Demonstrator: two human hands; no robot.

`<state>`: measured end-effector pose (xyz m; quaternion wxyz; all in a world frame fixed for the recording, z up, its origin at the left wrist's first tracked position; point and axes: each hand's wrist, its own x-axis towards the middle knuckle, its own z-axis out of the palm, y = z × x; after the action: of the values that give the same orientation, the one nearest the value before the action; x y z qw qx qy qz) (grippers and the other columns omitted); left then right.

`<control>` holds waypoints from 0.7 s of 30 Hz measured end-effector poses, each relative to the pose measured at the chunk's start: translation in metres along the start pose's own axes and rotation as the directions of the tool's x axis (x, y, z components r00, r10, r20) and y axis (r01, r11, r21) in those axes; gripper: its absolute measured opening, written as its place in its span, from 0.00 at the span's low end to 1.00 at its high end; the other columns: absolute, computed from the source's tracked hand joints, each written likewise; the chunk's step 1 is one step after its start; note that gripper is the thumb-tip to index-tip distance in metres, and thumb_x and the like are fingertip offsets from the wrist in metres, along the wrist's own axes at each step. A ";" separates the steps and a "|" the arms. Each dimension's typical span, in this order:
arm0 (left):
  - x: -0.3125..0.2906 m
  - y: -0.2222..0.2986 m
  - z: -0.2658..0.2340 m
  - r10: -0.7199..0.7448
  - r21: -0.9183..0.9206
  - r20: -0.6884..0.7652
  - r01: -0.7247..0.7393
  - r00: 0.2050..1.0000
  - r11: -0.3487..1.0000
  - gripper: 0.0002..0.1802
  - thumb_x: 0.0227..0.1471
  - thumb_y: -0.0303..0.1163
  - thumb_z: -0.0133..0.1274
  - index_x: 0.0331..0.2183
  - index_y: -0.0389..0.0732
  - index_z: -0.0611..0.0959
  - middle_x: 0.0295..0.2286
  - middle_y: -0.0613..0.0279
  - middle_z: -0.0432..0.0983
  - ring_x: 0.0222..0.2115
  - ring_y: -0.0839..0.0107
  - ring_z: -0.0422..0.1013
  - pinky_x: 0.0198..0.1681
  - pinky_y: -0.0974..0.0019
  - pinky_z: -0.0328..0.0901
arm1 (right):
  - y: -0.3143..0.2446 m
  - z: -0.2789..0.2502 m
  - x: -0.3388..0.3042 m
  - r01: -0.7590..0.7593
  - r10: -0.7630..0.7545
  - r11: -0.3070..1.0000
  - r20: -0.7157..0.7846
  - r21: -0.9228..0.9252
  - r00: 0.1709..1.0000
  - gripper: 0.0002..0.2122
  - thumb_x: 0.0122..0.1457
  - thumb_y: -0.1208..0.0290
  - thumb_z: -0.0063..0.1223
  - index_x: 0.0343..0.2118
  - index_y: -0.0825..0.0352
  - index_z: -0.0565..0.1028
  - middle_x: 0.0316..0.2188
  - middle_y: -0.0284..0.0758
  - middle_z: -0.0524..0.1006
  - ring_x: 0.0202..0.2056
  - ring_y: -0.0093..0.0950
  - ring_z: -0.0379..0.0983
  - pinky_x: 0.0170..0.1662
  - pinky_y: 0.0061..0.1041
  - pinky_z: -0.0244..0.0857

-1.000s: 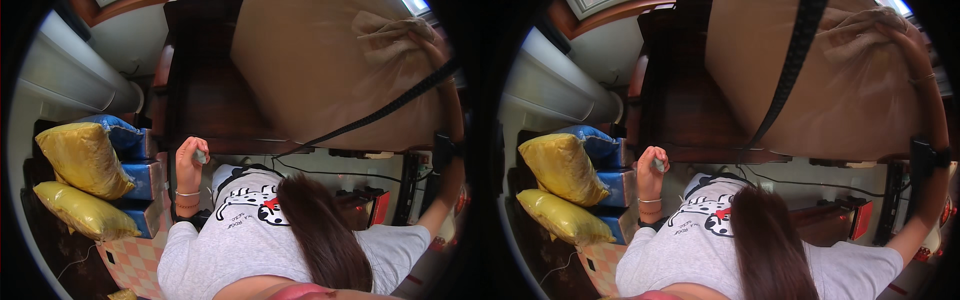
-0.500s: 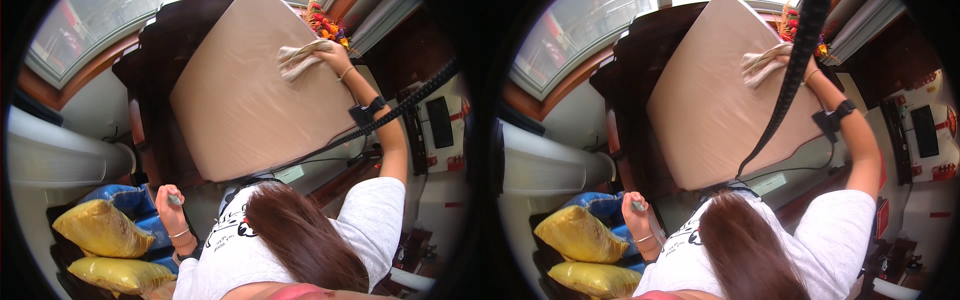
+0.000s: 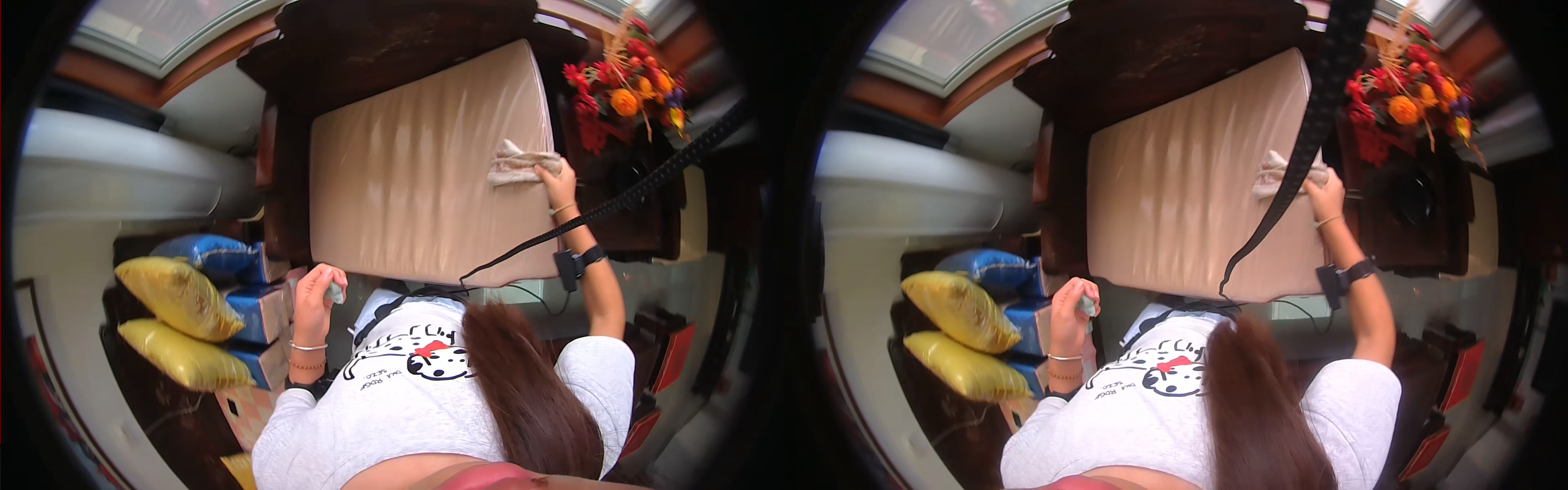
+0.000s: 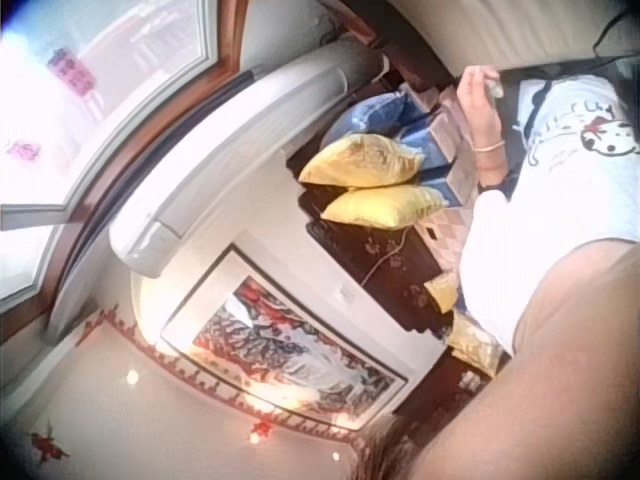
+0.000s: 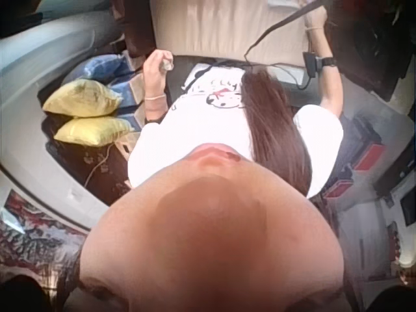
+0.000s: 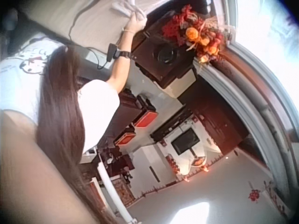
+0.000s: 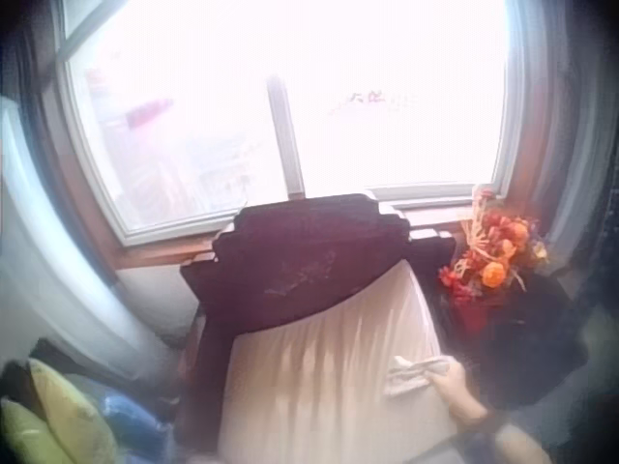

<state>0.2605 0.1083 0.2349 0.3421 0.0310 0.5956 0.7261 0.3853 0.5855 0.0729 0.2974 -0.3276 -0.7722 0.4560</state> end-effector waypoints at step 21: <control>0.011 0.023 0.087 0.021 0.206 -0.073 -0.005 0.997 0.978 0.12 0.55 0.31 0.43 0.22 0.37 0.72 0.23 0.62 0.68 0.22 0.78 0.63 0.25 0.77 0.58 | -0.012 -0.068 -0.010 0.114 -0.128 0.992 -0.514 -0.058 0.848 0.11 0.45 0.83 0.57 0.32 0.68 0.71 0.29 0.41 0.74 0.33 0.34 0.72 0.40 0.26 0.64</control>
<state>0.2810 0.1865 0.2760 0.3099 0.0431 0.6796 0.6635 0.4403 0.6075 0.1102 0.5173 -0.3925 -0.6890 0.3219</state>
